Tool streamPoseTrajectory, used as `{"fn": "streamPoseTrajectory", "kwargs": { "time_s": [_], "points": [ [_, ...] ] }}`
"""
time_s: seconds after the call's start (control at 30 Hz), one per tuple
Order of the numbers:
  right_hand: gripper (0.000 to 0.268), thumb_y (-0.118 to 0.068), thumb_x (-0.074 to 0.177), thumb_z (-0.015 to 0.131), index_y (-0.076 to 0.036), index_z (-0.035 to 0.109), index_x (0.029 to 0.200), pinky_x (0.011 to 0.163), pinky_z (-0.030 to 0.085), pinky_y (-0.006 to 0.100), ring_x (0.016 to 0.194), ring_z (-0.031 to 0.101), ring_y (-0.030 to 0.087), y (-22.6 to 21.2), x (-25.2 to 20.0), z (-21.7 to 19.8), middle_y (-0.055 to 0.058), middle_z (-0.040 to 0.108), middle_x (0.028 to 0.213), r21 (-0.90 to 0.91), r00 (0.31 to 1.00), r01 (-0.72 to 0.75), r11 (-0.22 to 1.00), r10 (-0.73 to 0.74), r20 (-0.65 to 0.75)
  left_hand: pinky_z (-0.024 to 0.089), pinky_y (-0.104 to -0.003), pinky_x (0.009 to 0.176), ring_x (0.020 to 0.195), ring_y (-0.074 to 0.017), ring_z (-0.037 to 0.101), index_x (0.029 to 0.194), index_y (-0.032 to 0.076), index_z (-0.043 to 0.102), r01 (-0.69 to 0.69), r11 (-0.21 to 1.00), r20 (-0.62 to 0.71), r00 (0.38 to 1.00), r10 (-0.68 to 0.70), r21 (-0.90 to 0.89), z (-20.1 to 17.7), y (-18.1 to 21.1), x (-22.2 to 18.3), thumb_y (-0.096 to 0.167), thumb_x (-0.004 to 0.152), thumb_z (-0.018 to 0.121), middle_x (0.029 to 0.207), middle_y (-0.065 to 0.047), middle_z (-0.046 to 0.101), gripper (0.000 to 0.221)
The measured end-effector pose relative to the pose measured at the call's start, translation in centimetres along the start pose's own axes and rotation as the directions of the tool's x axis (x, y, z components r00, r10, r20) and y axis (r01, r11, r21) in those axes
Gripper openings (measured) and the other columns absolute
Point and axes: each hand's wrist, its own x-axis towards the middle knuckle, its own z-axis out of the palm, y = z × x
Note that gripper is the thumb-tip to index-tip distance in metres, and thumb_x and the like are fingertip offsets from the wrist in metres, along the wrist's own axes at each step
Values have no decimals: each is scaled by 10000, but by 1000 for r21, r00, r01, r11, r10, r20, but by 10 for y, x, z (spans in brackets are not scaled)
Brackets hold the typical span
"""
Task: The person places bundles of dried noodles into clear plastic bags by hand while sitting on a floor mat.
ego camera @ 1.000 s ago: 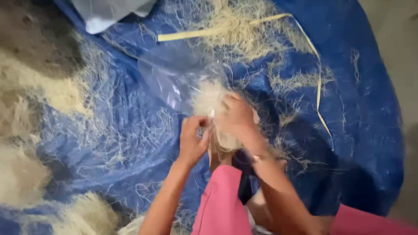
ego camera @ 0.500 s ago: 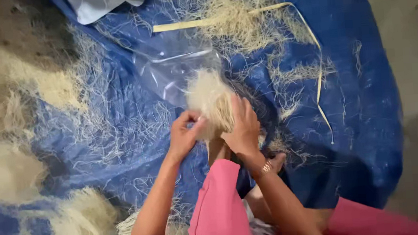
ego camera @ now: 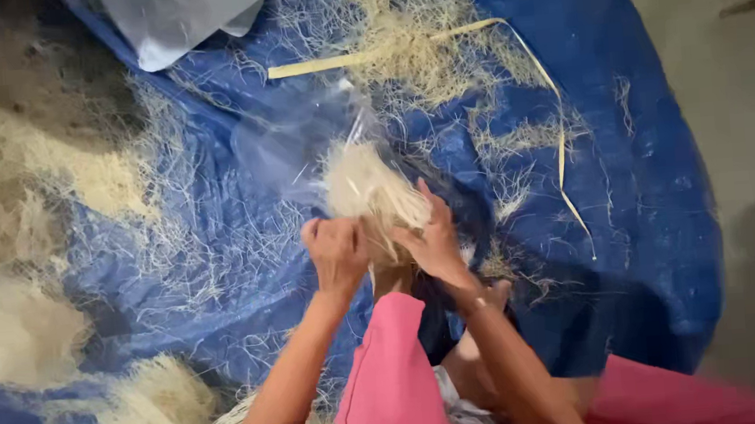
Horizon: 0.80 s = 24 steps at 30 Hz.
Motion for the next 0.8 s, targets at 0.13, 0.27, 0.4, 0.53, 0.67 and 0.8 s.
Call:
{"fn": "streamPoseTrajectory", "kwargs": {
  "time_s": [0.13, 0.27, 0.4, 0.53, 0.67, 0.8],
  "points": [
    [1114, -336, 822, 824, -126, 63, 1608, 1159, 238, 658, 1437, 221, 516, -22, 0, -27, 270, 238, 1549, 83, 996, 41, 996, -47, 81, 369, -409, 897, 867, -209, 581, 1016, 156, 670, -72, 988, 58, 996, 64, 134, -44, 34, 48, 177, 852, 681, 867, -43, 622, 166],
    [524, -222, 1022, 592, -107, 414, 1501, 1126, 329, 620, 1381, 413, 405, -15, 0, -12, 126, 446, 1483, 89, 875, 483, 871, -476, -89, 491, -396, 735, 837, -296, 630, 1000, 92, 670, -145, 988, 130, 980, 149, -45, -5, 27, 86, 170, 855, 709, 849, -108, 613, 169],
    [456, -217, 934, 688, -57, 612, 1355, 1061, 355, 618, 1285, 524, 460, 22, 0, 8, 181, 590, 1380, -95, 886, 431, 897, -441, -147, 520, -379, 621, 732, -278, 616, 788, 123, 632, -129, 956, 432, 902, 3, 264, 30, 12, 86, 131, 754, 682, 745, -65, 583, 61],
    [512, -316, 920, 708, -164, 593, 1395, 1129, 235, 619, 1366, 466, 384, 50, 2, 27, 96, 558, 1455, -363, 868, 405, 840, -478, -138, 519, -489, 581, 679, -377, 642, 773, 96, 691, -90, 996, 501, 863, 65, 26, 56, 12, 56, 118, 724, 682, 683, -128, 629, 54],
    [473, -380, 991, 563, -151, 597, 1403, 1108, 222, 630, 1399, 404, 371, 63, 2, 24, 80, 471, 1518, -336, 907, 355, 872, -408, -102, 507, -448, 680, 764, -319, 644, 885, 193, 688, -61, 987, 381, 917, 115, -151, 19, 37, 49, 146, 691, 705, 762, -52, 645, 200],
    [724, -228, 685, 916, -73, 616, 1326, 1129, 322, 614, 1349, 462, 405, 8, 1, -29, 176, 394, 1510, -32, 963, 267, 963, -267, -22, 438, -354, 774, 769, -207, 643, 915, 288, 702, -10, 999, 351, 936, 28, -52, -21, 39, 64, 327, 851, 699, 771, 50, 681, 75]
  ]
}}
